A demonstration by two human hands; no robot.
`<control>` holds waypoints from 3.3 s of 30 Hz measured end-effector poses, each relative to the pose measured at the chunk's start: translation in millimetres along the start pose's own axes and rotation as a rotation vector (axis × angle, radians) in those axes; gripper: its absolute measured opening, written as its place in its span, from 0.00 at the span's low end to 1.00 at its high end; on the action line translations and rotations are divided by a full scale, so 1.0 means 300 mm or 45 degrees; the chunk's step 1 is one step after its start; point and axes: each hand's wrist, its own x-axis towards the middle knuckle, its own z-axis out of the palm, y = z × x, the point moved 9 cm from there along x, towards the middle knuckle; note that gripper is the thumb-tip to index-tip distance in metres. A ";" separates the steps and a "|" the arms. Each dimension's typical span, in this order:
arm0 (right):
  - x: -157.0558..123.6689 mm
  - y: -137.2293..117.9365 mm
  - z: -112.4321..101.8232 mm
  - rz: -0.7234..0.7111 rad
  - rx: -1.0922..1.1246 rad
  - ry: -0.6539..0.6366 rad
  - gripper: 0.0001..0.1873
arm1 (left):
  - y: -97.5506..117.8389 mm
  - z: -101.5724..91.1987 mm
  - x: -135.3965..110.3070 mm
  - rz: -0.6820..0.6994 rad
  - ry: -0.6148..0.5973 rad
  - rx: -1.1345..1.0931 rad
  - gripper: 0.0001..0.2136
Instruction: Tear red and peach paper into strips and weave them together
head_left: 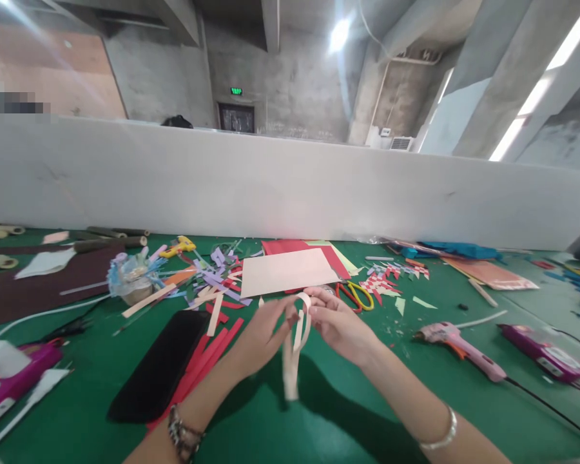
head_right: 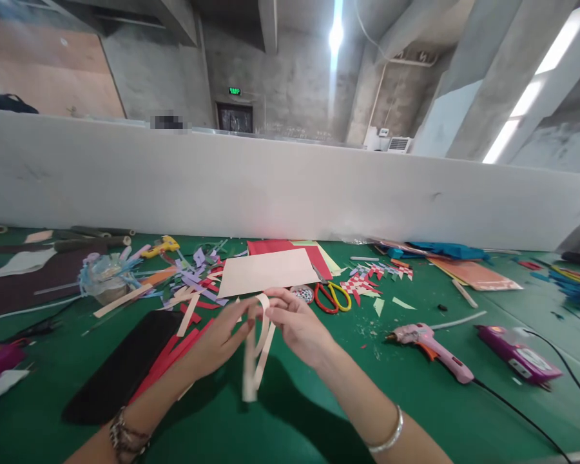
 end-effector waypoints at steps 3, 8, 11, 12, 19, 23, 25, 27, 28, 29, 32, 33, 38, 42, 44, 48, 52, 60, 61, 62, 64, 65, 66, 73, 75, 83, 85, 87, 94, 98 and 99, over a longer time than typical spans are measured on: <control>0.002 0.072 -0.030 0.002 0.133 0.063 0.17 | -0.076 0.092 -0.022 -0.266 -0.100 -0.548 0.18; 0.009 0.100 -0.043 -0.095 -0.087 0.022 0.16 | -0.156 0.222 -0.067 -0.715 -0.208 -1.300 0.22; 0.013 0.102 -0.083 -0.152 -0.263 0.125 0.18 | -0.149 0.244 -0.074 -0.756 -0.264 -1.266 0.17; 0.015 0.107 -0.097 -0.150 -0.307 0.165 0.18 | -0.148 0.242 -0.074 -0.745 -0.258 -1.209 0.16; 0.022 0.132 -0.092 -0.077 -0.530 0.052 0.17 | -0.124 0.270 -0.091 -0.672 -0.464 -1.035 0.14; 0.020 0.138 -0.077 0.007 -0.567 -0.082 0.13 | -0.116 0.254 -0.100 -0.699 -0.535 -1.014 0.19; 0.023 0.126 -0.096 0.010 -0.558 -0.037 0.12 | -0.124 0.238 -0.102 -0.706 -0.553 -0.918 0.20; 0.026 0.109 -0.122 -0.007 -0.585 0.029 0.11 | -0.141 0.211 -0.099 -0.700 -0.535 -0.762 0.19; 0.028 0.100 -0.133 -0.012 -0.611 0.059 0.10 | -0.151 0.195 -0.097 -0.691 -0.520 -0.675 0.19; 0.030 0.093 -0.144 -0.013 -0.646 0.082 0.09 | -0.159 0.177 -0.093 -0.678 -0.508 -0.579 0.19; 0.034 0.074 -0.160 -0.014 -0.810 0.087 0.06 | -0.177 0.109 -0.076 -0.611 -0.471 -0.212 0.18; 0.034 0.070 -0.159 -0.018 -0.886 0.067 0.06 | -0.175 0.085 -0.065 -0.560 -0.453 -0.087 0.17; 0.007 0.032 -0.095 -0.268 -1.426 -0.066 0.15 | -0.139 0.044 -0.034 -0.306 -0.448 0.220 0.15; -0.037 0.059 0.017 -0.476 -1.838 -0.322 0.13 | -0.122 0.093 -0.039 -0.143 -0.510 0.354 0.15; -0.049 0.102 0.050 -0.432 -1.861 -0.497 0.08 | -0.118 0.109 -0.043 -0.098 -0.516 0.377 0.15; -0.038 0.132 0.033 -0.307 -1.768 -0.499 0.11 | -0.122 0.093 -0.044 -0.118 -0.490 0.331 0.15; -0.018 0.109 -0.015 -0.241 -1.626 -0.361 0.10 | -0.134 0.033 -0.039 -0.224 -0.416 0.211 0.16; 0.002 0.091 -0.065 -0.154 -1.428 -0.227 0.16 | -0.137 -0.070 -0.021 -0.323 -0.191 0.009 0.13; 0.003 0.092 -0.067 -0.153 -1.410 -0.216 0.16 | -0.145 -0.067 -0.022 -0.352 -0.189 -0.034 0.13; 0.003 0.091 -0.070 -0.155 -1.393 -0.202 0.16 | -0.155 -0.062 -0.024 -0.384 -0.189 -0.076 0.12; 0.004 0.088 -0.076 -0.159 -1.362 -0.160 0.16 | -0.174 -0.049 -0.028 -0.428 -0.186 -0.153 0.13; 0.005 0.086 -0.079 -0.157 -1.350 -0.133 0.16 | -0.179 -0.042 -0.029 -0.431 -0.182 -0.181 0.14; 0.005 0.085 -0.083 -0.149 -1.336 -0.108 0.16 | -0.182 -0.034 -0.029 -0.424 -0.185 -0.199 0.14; 0.002 0.070 -0.085 -0.212 -1.386 0.026 0.22 | -0.153 0.040 -0.028 -0.360 -0.223 -0.183 0.13; 0.000 0.068 -0.078 -0.271 -1.435 0.027 0.24 | -0.150 0.061 -0.029 -0.364 -0.207 -0.255 0.12; -0.014 0.073 -0.039 -0.258 -1.448 -0.181 0.11 | -0.170 0.039 -0.032 -0.469 -0.180 -0.311 0.15; -0.016 0.072 -0.042 -0.206 -1.403 -0.199 0.13 | -0.172 0.024 -0.029 -0.477 -0.182 -0.349 0.14; -0.014 0.066 -0.057 -0.176 -1.376 -0.158 0.15 | -0.179 0.003 -0.025 -0.470 -0.124 -0.358 0.14; -0.010 0.056 -0.056 -0.271 -1.549 -0.096 0.16 | -0.184 -0.017 -0.028 -0.450 0.005 -0.244 0.15; -0.024 0.052 0.012 -0.438 -1.822 -0.176 0.16 | -0.151 0.029 -0.034 -0.458 -0.127 -0.280 0.14; -0.027 0.056 0.022 -0.440 -1.837 -0.200 0.17 | -0.145 0.037 -0.035 -0.459 -0.148 -0.297 0.14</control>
